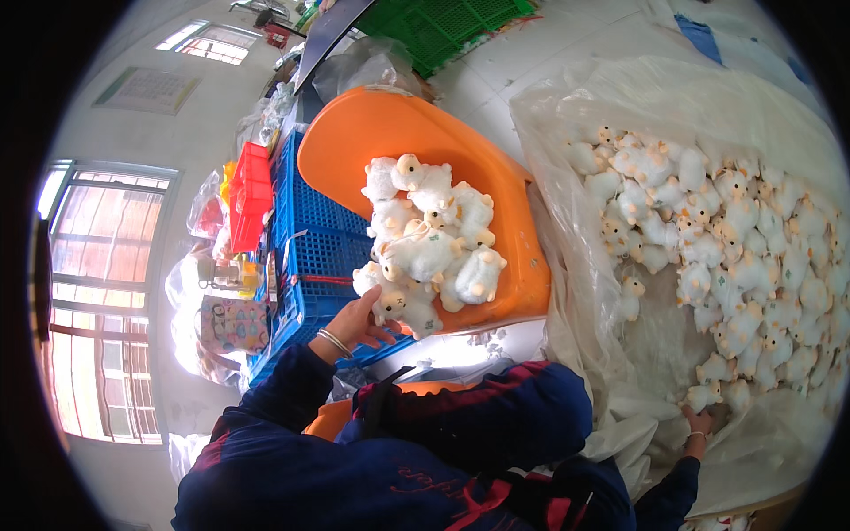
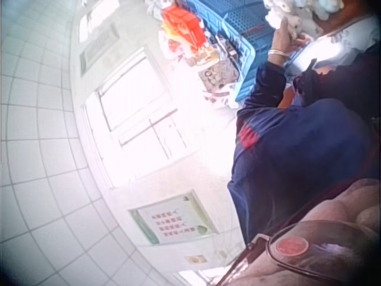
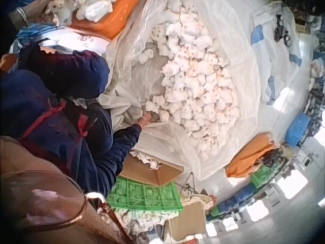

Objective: The person ties pink ribbons around the necks of small white plush toys. They pick up each toy, wrap the ribbon, and adjust the bow before placing the finished toy into a nearby orange bin.

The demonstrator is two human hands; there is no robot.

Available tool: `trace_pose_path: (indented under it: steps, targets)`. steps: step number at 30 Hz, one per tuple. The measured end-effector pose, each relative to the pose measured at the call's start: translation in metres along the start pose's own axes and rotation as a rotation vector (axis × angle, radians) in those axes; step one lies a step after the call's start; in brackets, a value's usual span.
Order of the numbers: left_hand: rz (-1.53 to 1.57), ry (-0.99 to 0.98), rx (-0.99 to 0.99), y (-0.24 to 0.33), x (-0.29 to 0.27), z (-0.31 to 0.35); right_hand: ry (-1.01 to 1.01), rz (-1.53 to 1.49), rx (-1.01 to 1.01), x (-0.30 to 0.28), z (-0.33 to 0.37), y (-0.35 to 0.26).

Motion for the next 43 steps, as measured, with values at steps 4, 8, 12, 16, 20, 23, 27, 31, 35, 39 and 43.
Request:
trace_pose_path:
  steps: [4,8,12,16,20,23,27,31,35,39,43]
  targets:
    - [-0.343,0.171,0.103,0.011,-0.013,0.005,-0.026,0.106,-0.052,0.001,0.0,-0.006]
    - [-0.285,0.175,0.219,0.02,-0.011,0.013,0.009,0.085,-0.055,-0.005,0.025,-0.052]
    - [-0.189,0.032,0.343,0.005,-0.001,0.015,0.031,-0.093,-0.003,-0.028,0.054,-0.113]
    - [-0.247,0.127,0.499,0.012,-0.014,0.021,0.144,-0.181,-0.187,-0.075,0.062,-0.17]
    - [-0.192,0.172,0.631,0.004,-0.03,0.026,0.176,-0.173,-0.505,-0.133,0.114,-0.33]
    - [-0.1,0.166,0.764,-0.007,-0.039,0.012,0.111,-0.092,-0.785,-0.156,0.183,-0.496]
    - [0.242,0.072,0.958,0.006,-0.031,-0.007,-0.03,-0.087,-1.083,-0.141,0.262,-0.669]
    - [0.563,0.117,1.119,-0.013,-0.042,-0.029,-0.201,0.099,-1.176,-0.064,0.311,-0.807]
    - [0.751,0.133,1.24,0.01,-0.037,-0.038,-0.166,0.485,-1.129,0.013,0.326,-0.875]
    - [0.667,0.294,1.272,0.031,-0.048,-0.033,-0.297,0.714,-0.968,0.051,0.313,-0.9]
    - [0.672,0.253,1.233,0.037,-0.049,-0.051,-0.32,0.52,-0.933,0.042,0.304,-0.892]
Point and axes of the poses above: each hand's wrist, its own z-axis away from the middle knuckle, its own x-axis out of the palm, y = z × x, the point moved 5 cm from there along -z, towards the middle knuckle, and after that the axes turned 10 degrees about -x, right-handed, at the moved point
